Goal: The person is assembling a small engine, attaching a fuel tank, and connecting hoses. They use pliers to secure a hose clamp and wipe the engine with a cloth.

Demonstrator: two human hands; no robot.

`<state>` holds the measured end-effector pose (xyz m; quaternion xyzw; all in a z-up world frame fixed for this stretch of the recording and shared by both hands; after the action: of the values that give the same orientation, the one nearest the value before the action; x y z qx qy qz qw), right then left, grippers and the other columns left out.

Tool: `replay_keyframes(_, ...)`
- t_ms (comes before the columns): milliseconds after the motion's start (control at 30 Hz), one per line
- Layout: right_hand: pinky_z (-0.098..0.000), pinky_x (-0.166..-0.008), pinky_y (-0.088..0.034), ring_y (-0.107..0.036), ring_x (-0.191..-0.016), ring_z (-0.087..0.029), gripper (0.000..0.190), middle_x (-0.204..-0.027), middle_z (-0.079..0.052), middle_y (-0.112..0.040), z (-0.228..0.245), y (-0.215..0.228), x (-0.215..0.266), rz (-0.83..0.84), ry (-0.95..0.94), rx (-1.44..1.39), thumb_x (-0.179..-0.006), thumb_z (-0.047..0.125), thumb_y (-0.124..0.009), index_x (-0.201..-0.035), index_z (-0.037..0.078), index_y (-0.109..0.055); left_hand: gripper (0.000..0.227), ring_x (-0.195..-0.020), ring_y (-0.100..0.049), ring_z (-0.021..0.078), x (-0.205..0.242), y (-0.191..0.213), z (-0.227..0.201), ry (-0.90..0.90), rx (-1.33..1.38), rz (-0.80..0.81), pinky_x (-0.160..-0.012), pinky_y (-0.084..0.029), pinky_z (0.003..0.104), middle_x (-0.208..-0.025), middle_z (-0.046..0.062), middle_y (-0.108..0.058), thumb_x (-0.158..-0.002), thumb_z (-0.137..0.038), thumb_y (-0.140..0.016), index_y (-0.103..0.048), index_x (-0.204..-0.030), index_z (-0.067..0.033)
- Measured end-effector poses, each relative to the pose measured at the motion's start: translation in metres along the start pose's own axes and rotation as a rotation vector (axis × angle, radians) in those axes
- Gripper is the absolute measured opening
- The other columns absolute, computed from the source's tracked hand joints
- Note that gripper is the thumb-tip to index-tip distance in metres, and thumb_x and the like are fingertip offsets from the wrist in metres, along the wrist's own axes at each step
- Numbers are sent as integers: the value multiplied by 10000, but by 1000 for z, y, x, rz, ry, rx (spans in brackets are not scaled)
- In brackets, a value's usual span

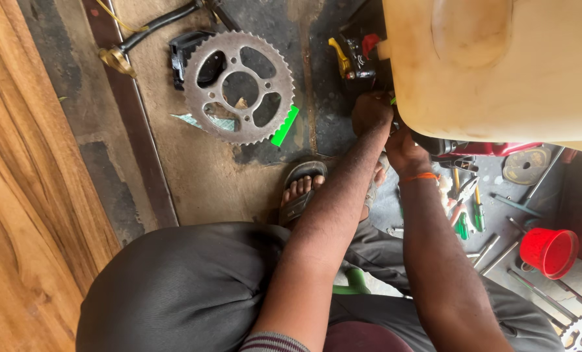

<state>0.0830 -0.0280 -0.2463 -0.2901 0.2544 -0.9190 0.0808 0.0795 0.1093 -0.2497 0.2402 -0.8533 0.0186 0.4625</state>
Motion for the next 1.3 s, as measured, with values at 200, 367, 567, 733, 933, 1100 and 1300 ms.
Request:
replay_keyframes(200, -421, -1203, -417, -474, -1400, -240, 526, -1473, -46, -531, -6, 13, 4, -41, 83, -58, -1021, 468, -609, -1434, 151, -531, 260, -927, -758, 363, -2, -6, 5, -121, 1, -25, -777, -606, 481, -986, 119, -793, -878, -398, -683, -810, -1055, -255)
replay_keyframes(367, -410, -1195, -447, -518, -1360, -252, 413, -1407, -73, -571, -11, 18, -1, 68, 31, -12, -1061, 275, -667, -1404, 93, -527, 261, -964, -736, 394, -4, -10, 6, -188, -119, -105, -799, -594, 498, -1003, 152, -776, -898, -380, -636, -795, -1036, -224)
replay_keyframes(567, -355, -1049, -516, -589, -1239, -196, 382, -1361, -95, -609, -28, 57, -16, -176, 154, 190, -1045, 263, -635, -1360, 60, -561, 267, -1025, -716, 424, -23, -23, 14, -501, -110, -58, -845, -580, 497, -1066, 187, -758, -981, -317, -569, -749, -1044, -130)
replay_keyframes(733, -317, -958, -522, -616, -1156, -184, 402, -1322, -101, -660, -56, 99, -32, -590, 99, 588, -1077, 340, -599, -1337, 34, -609, 262, -1050, -699, 414, -20, -24, 32, -756, 108, 69, -884, -564, 463, -1106, 203, -723, -975, -170, -523, -711, -1146, -103)
replay_keyframes(933, -331, -902, -507, -611, -1116, -218, 435, -1246, -102, -659, -55, 91, -37, -628, 219, 641, -1066, 319, -639, -1354, -3, -591, 262, -1065, -691, 379, -22, -13, 10, -842, -273, -10, -930, -548, 464, -1095, 180, -739, -891, -86, -588, -734, -1107, -117)
replay_keyframes(1100, -336, -930, -595, -649, -1143, -197, 341, -1265, -54, -643, -50, 63, -17, -509, 171, 89, -1023, 272, -598, -1328, 132, -540, 256, -1023, -703, 377, -15, -6, 0, -548, -307, 2, -856, -565, 486, -1077, 144, -753, -925, -254, -568, -759, -1055, -144)
replay_keyframes(1300, -371, -984, -559, -607, -1190, -213, 339, -1327, -85, -596, -38, 46, -14, -128, 162, -239, -1059, 249, -567, -1360, 97, -531, 369, -970, -696, 433, -21, -9, 1, -650, -435, -4, -827, -552, 555, -987, 191, -750, -892, -445, -611, -739, -1056, -141)
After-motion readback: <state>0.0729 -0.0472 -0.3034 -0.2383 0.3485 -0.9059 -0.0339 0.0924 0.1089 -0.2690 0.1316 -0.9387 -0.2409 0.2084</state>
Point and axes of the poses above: each hand's wrist, its own x-axis away from the middle knuckle, its own y-axis out of the back of the hand, z = x × y, the point moved 8 cm from there along -x, towards the middle knuckle
